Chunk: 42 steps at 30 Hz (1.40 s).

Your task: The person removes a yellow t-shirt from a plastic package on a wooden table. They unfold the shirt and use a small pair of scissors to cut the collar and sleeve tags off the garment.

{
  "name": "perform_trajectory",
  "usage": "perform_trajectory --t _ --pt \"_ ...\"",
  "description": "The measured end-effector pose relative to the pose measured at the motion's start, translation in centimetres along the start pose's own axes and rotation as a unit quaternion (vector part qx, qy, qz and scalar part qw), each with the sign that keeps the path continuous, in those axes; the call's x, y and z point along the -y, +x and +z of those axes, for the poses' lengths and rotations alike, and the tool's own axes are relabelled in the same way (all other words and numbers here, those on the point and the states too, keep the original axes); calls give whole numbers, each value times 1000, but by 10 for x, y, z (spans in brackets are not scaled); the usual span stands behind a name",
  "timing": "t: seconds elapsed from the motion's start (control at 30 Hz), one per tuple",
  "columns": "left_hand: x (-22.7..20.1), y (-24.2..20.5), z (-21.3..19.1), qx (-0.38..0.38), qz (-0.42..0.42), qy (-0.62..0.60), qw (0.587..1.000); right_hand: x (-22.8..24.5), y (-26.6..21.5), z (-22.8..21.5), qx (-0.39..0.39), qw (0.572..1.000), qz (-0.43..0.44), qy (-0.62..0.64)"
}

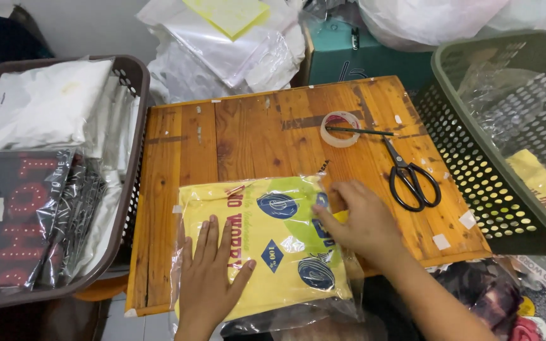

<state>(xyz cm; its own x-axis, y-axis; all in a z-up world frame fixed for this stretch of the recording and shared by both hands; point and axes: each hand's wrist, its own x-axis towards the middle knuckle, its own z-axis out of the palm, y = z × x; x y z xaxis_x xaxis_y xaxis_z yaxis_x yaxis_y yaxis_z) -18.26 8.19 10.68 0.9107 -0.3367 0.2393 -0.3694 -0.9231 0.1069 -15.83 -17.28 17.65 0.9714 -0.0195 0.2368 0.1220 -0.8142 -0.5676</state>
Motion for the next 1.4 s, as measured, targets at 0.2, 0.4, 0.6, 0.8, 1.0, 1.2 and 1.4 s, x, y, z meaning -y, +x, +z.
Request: perform_trajectory --t 0.2,0.4,0.6,0.8,1.0,1.2,1.4 --pt "0 1 -1 12 -20 -18 1000 -3 32 8 155 978 118 -72" --pt "-1 1 0 -26 -30 3 999 -60 18 -13 66 958 234 151" --pt "-3 1 0 -16 -29 -7 999 -68 -3 -5 76 885 305 344" --pt "-3 0 1 -13 -32 -17 999 -49 8 -4 188 954 207 112" --pt "-3 0 1 -27 -23 0 999 -50 8 5 165 963 209 27" --pt "-1 2 4 1 -46 -22 999 -64 4 12 192 969 151 50" --pt "-5 5 -14 28 -69 -111 991 -66 0 6 219 973 70 3"
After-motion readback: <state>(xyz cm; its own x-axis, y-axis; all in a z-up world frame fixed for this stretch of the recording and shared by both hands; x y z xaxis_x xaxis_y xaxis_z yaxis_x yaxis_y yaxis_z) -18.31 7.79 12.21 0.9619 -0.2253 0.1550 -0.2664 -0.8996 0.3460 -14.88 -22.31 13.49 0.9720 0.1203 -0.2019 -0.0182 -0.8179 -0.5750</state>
